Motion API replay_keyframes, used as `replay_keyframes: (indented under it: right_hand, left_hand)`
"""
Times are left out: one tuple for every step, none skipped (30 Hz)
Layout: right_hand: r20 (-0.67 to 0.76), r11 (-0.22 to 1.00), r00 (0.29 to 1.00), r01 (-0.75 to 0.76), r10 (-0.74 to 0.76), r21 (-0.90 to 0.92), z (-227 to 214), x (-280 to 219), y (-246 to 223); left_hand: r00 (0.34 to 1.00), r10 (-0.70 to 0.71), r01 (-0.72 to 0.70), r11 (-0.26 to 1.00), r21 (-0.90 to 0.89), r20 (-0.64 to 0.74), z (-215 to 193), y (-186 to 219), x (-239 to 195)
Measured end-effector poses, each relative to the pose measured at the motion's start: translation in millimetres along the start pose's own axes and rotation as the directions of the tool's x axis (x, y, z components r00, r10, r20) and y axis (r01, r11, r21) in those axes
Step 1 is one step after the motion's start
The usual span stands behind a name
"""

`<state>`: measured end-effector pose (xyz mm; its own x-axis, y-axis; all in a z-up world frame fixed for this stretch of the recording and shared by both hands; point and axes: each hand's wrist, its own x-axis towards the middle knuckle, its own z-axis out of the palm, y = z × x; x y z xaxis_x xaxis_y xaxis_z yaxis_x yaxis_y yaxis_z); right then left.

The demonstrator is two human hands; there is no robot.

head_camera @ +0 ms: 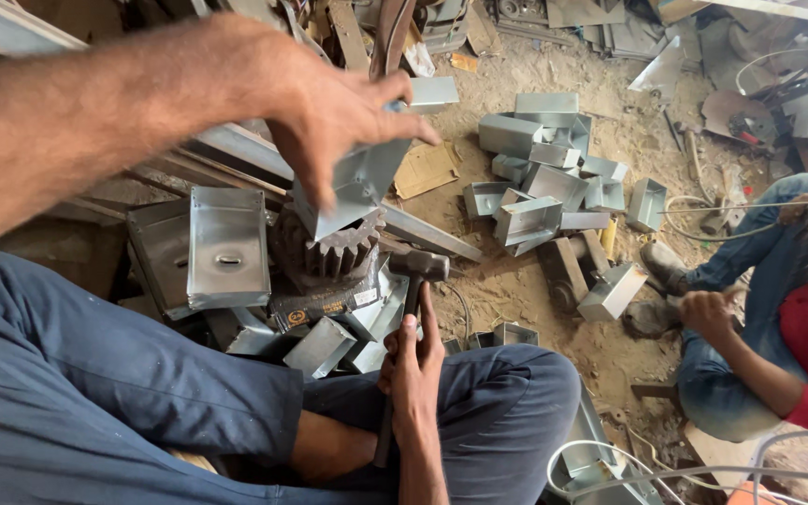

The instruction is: The person uses a hammer to shape and flatten the edges of metal boxes by striking them against a metal base while sitting on the floor.

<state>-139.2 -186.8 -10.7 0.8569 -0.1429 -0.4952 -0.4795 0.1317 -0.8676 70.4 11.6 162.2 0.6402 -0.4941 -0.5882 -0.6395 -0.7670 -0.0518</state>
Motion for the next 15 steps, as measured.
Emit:
replay_keyframes:
  right_hand:
    - [0.009, 1.000, 1.000, 0.025, -0.025, -0.014, 1, -1, 0]
    - [0.020, 0.998, 0.998, 0.059, -0.058, -0.038, 2, -2, 1]
    - [0.031, 0.994, 0.995, 0.093, -0.091, -0.062, 2, -2, 1]
    - [0.036, 0.988, 0.991, 0.128, -0.126, -0.086, 1, -3, 0]
    - [0.045, 0.972, 0.981, 0.191, -0.187, -0.136, 0, -3, -1]
    - [0.062, 0.950, 0.968, 0.250, -0.243, -0.188, -1, -4, -4]
    - [0.082, 0.921, 0.951, 0.308, -0.297, -0.238, -1, -5, -9]
    - [0.105, 0.870, 0.925, 0.380, -0.366, -0.314, -1, -7, -16]
    - [0.134, 0.807, 0.892, 0.448, -0.431, -0.385, -1, -9, -26]
    - [0.172, 0.732, 0.854, 0.512, -0.491, -0.449, 1, -11, -37]
    - [0.210, 0.686, 0.838, 0.535, -0.503, -0.494, 3, -15, -49]
    - [0.244, 0.634, 0.822, 0.557, -0.515, -0.537, 5, -20, -61]
    - [0.279, 0.580, 0.805, 0.577, -0.524, -0.576, 7, -23, -71]
    - [0.326, 0.522, 0.735, 0.662, -0.595, -0.538, 13, -25, -80]
    - [0.370, 0.458, 0.656, 0.739, -0.658, -0.495, 20, -27, -85]
  left_hand:
    - [1.000, 0.020, -0.020, 1.000, 0.020, 0.009, 7, -1, 6]
    - [0.965, 0.101, -0.108, 0.994, -0.016, -0.242, 17, -1, 12]
    - [0.862, 0.157, -0.197, 0.980, -0.033, -0.481, 29, 0, 15]
    - [0.802, 0.128, -0.219, 0.972, -0.088, -0.584, 34, -2, 20]
    - [0.729, 0.098, -0.254, 0.957, -0.136, -0.677, 39, -2, 24]
    - [0.761, 0.003, -0.213, 0.945, -0.246, -0.649, 45, 0, 22]
    - [0.787, -0.090, -0.169, 0.920, -0.353, -0.610, 49, 4, 20]
    - [0.770, -0.111, -0.167, 0.916, -0.366, -0.628, 51, 9, 19]
    - [0.752, -0.132, -0.165, 0.911, -0.378, -0.646, 50, 15, 19]
    - [0.733, -0.156, -0.160, 0.907, -0.390, -0.662, 50, 19, 17]
    - [0.703, -0.160, -0.135, 0.927, -0.351, -0.693, 51, 23, 14]
    - [0.670, -0.156, -0.113, 0.945, -0.308, -0.726, 50, 27, 13]
    - [0.636, -0.150, -0.090, 0.960, -0.266, -0.757, 50, 30, 12]
    - [0.642, -0.150, -0.085, 0.961, -0.265, -0.752, 50, 31, 12]
    - [0.647, -0.150, -0.081, 0.961, -0.263, -0.748, 50, 30, 10]
